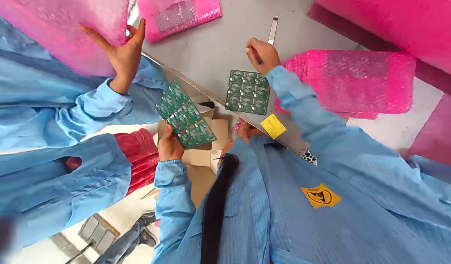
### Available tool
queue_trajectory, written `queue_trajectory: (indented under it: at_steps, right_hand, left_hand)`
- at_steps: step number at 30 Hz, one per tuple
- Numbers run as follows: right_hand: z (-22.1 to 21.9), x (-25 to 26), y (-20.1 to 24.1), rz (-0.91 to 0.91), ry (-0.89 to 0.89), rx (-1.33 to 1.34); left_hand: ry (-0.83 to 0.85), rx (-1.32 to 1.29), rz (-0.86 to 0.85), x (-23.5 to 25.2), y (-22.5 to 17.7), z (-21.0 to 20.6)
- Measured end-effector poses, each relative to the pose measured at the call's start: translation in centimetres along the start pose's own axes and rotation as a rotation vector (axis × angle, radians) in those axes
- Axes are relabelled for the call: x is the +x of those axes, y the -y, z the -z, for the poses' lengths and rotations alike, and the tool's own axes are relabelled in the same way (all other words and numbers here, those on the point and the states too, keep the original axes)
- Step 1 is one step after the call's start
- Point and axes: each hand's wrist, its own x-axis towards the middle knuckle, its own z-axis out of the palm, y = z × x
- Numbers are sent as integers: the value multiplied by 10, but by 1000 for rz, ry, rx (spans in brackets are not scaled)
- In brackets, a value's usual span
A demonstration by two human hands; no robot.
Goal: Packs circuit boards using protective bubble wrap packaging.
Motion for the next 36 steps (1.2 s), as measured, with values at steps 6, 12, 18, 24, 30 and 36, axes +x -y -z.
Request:
queue_trajectory:
  at_steps: [6, 12, 18, 24, 30, 36]
  right_hand:
    - [-38, 72, -26, -61, 180, -441]
    - [-57, 97, -18, -297, 287, -723]
    - [-66, 103, -13, -341, 344, -748]
    - [-6, 32, 17, -404, 261, -301]
    - [-30, -123, 9, -417, 146, 90]
    - [-19, -175, 37, -390, -166, 124]
  left_hand:
    - [-137, -113, 74, -28, 8, 4]
    - [-233, -121, 107, -47, 9, 30]
    - [-279, -143, 156, -37, 9, 42]
    - [-255, -175, 117, -26, 5, 47]
    - [-63, -317, 40, -21, 6, 58]
    - [99, -306, 77, -14, 16, 26]
